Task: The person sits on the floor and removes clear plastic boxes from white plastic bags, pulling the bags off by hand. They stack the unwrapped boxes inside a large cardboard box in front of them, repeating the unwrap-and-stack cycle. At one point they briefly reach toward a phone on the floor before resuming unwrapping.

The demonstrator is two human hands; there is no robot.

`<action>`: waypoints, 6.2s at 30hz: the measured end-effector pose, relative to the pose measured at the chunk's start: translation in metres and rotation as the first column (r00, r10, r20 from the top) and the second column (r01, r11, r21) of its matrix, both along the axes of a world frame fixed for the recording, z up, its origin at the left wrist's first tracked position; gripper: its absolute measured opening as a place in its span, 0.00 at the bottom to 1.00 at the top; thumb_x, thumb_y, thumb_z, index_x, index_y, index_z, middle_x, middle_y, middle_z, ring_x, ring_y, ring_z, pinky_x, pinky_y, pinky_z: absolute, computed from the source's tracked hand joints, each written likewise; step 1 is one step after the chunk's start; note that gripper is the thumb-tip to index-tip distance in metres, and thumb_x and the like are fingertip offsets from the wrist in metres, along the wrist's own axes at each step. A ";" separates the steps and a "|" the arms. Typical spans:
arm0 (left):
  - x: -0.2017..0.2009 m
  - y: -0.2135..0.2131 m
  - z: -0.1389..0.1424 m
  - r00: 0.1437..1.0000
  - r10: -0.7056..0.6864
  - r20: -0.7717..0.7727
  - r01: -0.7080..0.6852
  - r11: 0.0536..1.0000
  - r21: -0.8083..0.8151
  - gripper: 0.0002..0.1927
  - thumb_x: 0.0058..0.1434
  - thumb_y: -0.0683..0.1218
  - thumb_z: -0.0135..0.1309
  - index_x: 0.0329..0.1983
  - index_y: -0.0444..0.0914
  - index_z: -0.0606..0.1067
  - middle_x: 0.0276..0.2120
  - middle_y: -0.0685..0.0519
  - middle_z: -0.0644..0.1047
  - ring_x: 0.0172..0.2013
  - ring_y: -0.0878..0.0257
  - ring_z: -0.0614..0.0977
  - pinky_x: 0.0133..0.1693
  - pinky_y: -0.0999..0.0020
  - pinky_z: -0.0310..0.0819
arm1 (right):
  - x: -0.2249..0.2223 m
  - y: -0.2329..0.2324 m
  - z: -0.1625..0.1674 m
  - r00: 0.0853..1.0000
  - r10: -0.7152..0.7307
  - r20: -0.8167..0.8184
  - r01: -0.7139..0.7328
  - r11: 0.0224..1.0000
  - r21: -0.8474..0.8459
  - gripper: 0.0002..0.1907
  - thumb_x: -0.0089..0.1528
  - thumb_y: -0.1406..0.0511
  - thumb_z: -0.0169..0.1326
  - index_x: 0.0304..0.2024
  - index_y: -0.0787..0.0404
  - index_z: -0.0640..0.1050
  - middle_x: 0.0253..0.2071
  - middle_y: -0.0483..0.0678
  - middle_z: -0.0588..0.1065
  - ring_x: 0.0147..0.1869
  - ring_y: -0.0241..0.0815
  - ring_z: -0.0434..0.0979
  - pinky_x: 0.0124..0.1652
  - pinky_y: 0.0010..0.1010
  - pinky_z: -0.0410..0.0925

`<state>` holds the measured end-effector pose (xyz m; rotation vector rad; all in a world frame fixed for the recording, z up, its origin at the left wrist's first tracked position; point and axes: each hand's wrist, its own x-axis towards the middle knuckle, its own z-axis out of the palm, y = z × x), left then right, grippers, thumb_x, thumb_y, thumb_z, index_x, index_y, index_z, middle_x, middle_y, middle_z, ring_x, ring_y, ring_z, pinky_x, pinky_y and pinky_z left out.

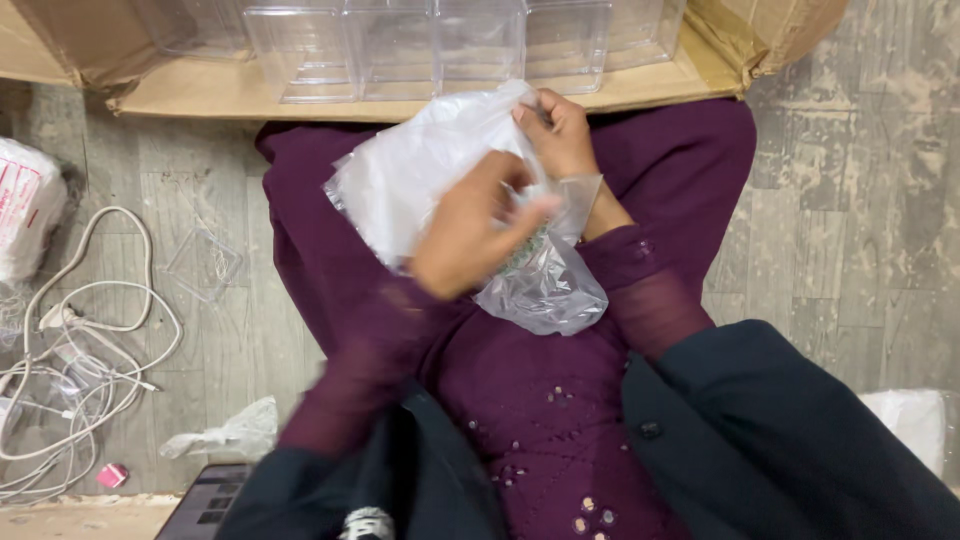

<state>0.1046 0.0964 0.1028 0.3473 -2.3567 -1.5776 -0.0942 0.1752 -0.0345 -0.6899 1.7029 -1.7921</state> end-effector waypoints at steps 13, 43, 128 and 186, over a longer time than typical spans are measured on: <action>-0.047 -0.050 -0.078 0.987 -0.152 0.052 0.113 0.887 0.448 0.09 0.69 0.43 0.56 0.48 0.32 0.80 0.36 0.53 0.82 0.33 0.68 0.81 0.38 0.71 0.78 | -0.016 0.019 0.030 0.903 0.285 0.321 -0.283 0.958 -0.054 0.08 0.68 0.70 0.53 0.49 0.65 0.78 0.43 0.43 0.80 0.43 0.30 0.79 0.45 0.24 0.74; -0.098 -0.069 0.000 0.892 -0.348 -0.288 0.133 0.812 -0.568 0.27 0.68 0.57 0.62 0.61 0.37 0.70 0.52 0.43 0.78 0.52 0.49 0.81 0.56 0.51 0.73 | -0.024 0.050 0.033 0.906 0.371 0.204 -0.383 0.924 0.019 0.10 0.63 0.67 0.63 0.44 0.65 0.79 0.38 0.39 0.79 0.41 0.26 0.77 0.40 0.19 0.70; -0.179 -0.045 -0.129 0.967 0.210 -0.142 -0.224 0.971 -0.085 0.26 0.73 0.37 0.52 0.70 0.51 0.67 0.62 0.47 0.79 0.57 0.54 0.85 0.59 0.62 0.78 | -0.081 0.083 0.077 0.693 -0.211 -0.689 0.356 0.932 0.072 0.14 0.65 0.71 0.56 0.54 0.61 0.80 0.49 0.50 0.82 0.49 0.42 0.84 0.45 0.28 0.77; -0.139 -0.061 -0.103 0.987 0.156 -0.038 -0.158 0.903 -0.398 0.15 0.64 0.50 0.58 0.51 0.39 0.81 0.35 0.41 0.82 0.36 0.44 0.84 0.42 0.54 0.77 | -0.087 0.057 0.047 0.640 -0.181 -0.747 0.382 0.918 0.105 0.29 0.62 0.76 0.65 0.65 0.57 0.76 0.41 0.50 0.75 0.42 0.40 0.81 0.44 0.30 0.75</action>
